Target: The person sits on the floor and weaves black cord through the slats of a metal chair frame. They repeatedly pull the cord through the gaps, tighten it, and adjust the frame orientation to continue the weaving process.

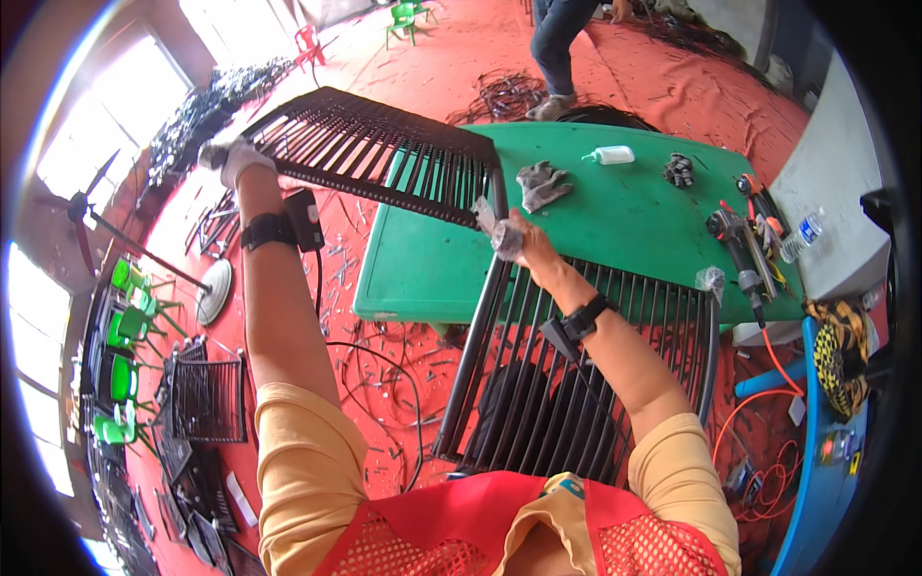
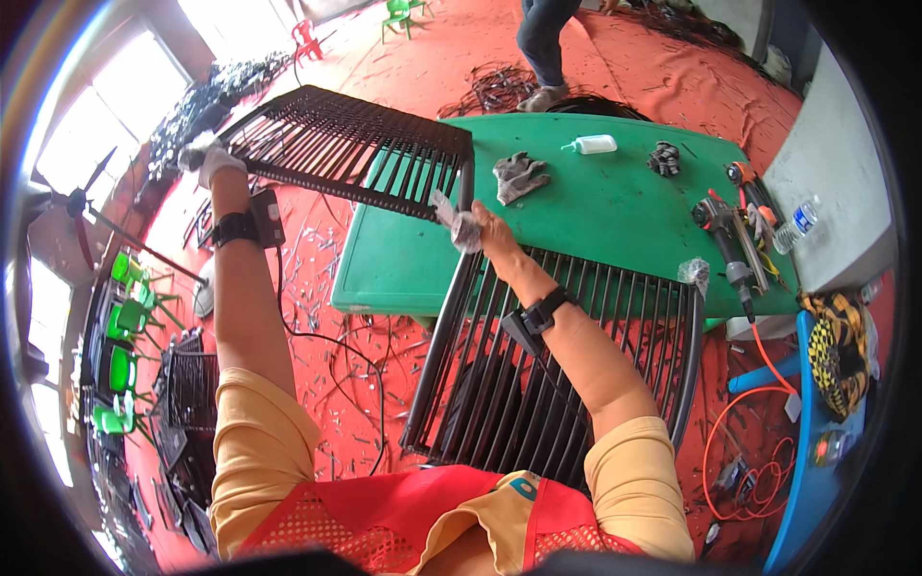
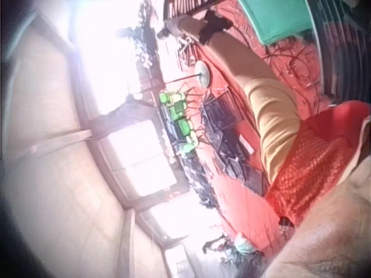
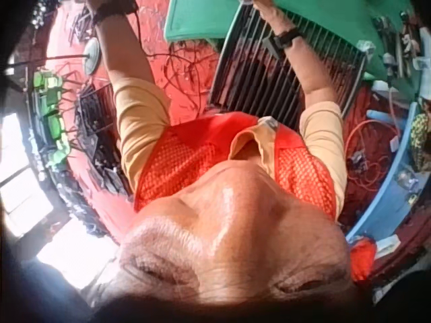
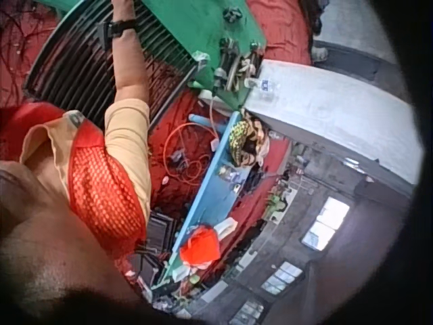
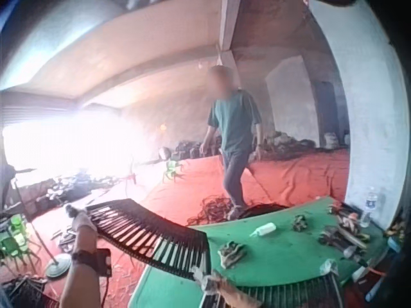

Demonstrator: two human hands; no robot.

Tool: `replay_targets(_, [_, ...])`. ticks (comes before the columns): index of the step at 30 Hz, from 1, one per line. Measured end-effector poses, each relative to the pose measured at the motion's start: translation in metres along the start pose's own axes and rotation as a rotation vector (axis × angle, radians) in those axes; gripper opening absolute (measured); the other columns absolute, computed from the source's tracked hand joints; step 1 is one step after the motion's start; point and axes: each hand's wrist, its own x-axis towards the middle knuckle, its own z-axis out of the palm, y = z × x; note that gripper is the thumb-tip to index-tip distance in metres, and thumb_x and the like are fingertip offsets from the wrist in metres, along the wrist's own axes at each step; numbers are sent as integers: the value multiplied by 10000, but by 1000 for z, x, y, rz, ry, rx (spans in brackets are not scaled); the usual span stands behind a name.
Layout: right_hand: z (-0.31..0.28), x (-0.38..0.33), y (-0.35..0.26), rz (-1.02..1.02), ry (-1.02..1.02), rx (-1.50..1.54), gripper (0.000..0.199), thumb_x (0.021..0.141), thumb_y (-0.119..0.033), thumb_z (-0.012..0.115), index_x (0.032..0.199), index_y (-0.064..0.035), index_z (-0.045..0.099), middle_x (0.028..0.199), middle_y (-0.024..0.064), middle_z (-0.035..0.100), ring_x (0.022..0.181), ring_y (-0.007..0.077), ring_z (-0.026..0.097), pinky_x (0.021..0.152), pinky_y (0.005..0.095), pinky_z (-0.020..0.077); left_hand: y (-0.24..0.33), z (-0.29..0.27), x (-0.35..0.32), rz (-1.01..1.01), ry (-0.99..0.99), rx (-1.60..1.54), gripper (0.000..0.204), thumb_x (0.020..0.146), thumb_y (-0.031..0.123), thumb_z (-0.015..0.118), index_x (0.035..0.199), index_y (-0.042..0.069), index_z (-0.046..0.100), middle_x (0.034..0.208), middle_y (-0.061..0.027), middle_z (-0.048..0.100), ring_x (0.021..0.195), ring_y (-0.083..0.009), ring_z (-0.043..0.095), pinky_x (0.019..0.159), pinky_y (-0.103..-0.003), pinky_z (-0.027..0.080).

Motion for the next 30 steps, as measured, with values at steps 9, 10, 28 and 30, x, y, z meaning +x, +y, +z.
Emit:
replay_targets(9, [-45,-27,-23,79,-130,28,323,914,-299,578,1121,-56,525,878,51,629,673,158,631,529,319,531,-50,223,-120,-417,108,-1014,193,848,242,663,959,110,577,929,-4,583,807,-145,538,780,-302,466])
replay_targets(10, [-48,-30,-28,59,-51,-61,257,912,-224,551,1088,-40,513,862,54,620,648,161,626,518,331,535,-43,226,-133,-589,72,-1375,173,840,225,674,948,124,585,908,1,590,801,-141,549,770,-304,477])
replay_targets(28, [-67,69,-44,-755,276,-1204,403,865,-256,587,1162,15,567,1219,201,544,1135,351,520,997,404,408,26,255,-236,-758,-290,-2095,351,872,278,646,1102,20,586,970,-61,630,819,-185,592,718,-355,508])
replay_targets(30, [-53,86,-39,-785,236,-1283,464,876,-292,577,1203,35,537,1272,228,501,1204,368,461,1047,407,360,31,251,-244,-653,-263,-2093,364,868,260,650,1131,29,549,931,-44,604,761,-169,575,665,-329,508])
